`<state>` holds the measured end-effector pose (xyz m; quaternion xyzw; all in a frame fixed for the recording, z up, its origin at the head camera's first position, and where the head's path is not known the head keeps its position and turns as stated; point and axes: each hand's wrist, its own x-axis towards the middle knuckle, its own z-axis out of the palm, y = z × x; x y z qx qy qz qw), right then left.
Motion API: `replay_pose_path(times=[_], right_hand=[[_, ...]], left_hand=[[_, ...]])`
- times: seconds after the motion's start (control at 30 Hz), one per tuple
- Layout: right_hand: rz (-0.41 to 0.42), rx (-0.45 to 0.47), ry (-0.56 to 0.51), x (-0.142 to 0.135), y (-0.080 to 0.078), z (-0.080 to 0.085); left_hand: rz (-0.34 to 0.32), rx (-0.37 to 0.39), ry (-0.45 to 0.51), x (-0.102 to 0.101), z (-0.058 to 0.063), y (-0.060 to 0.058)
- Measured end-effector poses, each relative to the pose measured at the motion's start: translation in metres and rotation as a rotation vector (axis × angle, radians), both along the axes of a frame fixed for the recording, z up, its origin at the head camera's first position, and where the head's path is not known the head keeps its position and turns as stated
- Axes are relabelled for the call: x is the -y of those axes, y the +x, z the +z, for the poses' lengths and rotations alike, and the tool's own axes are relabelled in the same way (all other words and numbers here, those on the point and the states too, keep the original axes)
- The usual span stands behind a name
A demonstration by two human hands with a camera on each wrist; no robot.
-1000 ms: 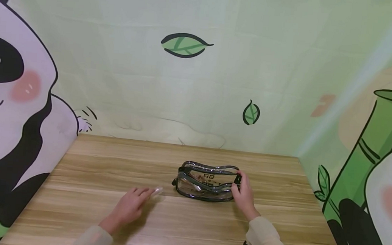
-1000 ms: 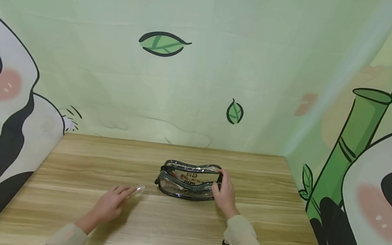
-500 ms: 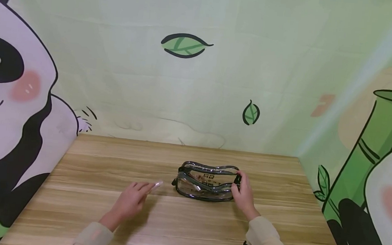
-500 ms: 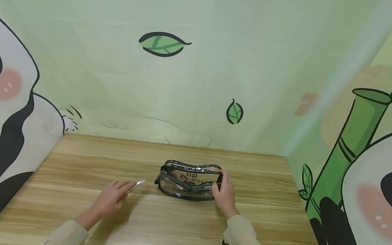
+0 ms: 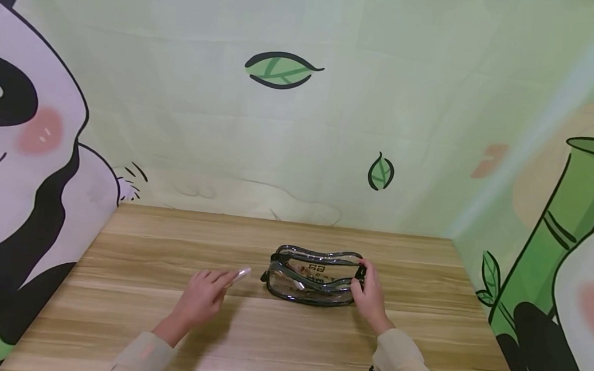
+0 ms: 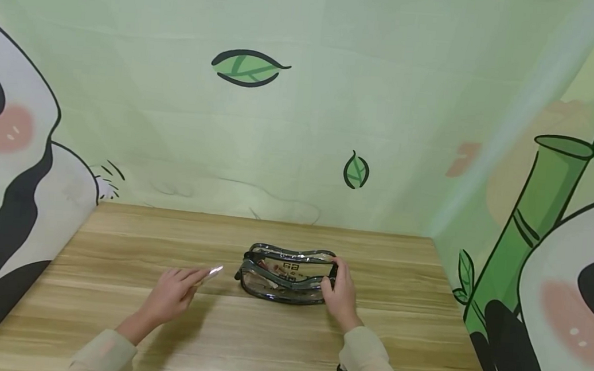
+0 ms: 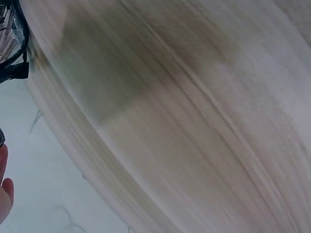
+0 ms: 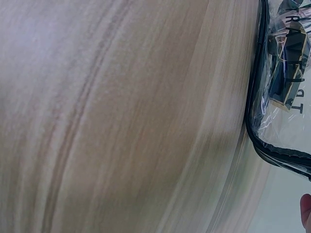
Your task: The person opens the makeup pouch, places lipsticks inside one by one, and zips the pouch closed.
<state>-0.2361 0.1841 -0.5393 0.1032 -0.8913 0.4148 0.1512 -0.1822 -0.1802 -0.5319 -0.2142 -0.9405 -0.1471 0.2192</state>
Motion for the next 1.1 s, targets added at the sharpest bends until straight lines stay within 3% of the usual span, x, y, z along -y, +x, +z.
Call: replay_pose_path(times=[0.2, 0.6, 1.1], right_hand=[[0.002, -0.009, 0.006, 0.0, 0.0, 0.0], [0.008, 0.008, 0.0, -0.001, 0.001, 0.0], [0.0, 0.005, -0.006, -0.001, -0.001, -0.002]], left_hand=[[-0.009, -0.013, 0.005, -0.005, 0.006, -0.002], [-0.082, -0.125, 0.024, -0.015, 0.018, -0.008], [-0.14, -0.16, 0.016, -0.034, 0.03, -0.019]])
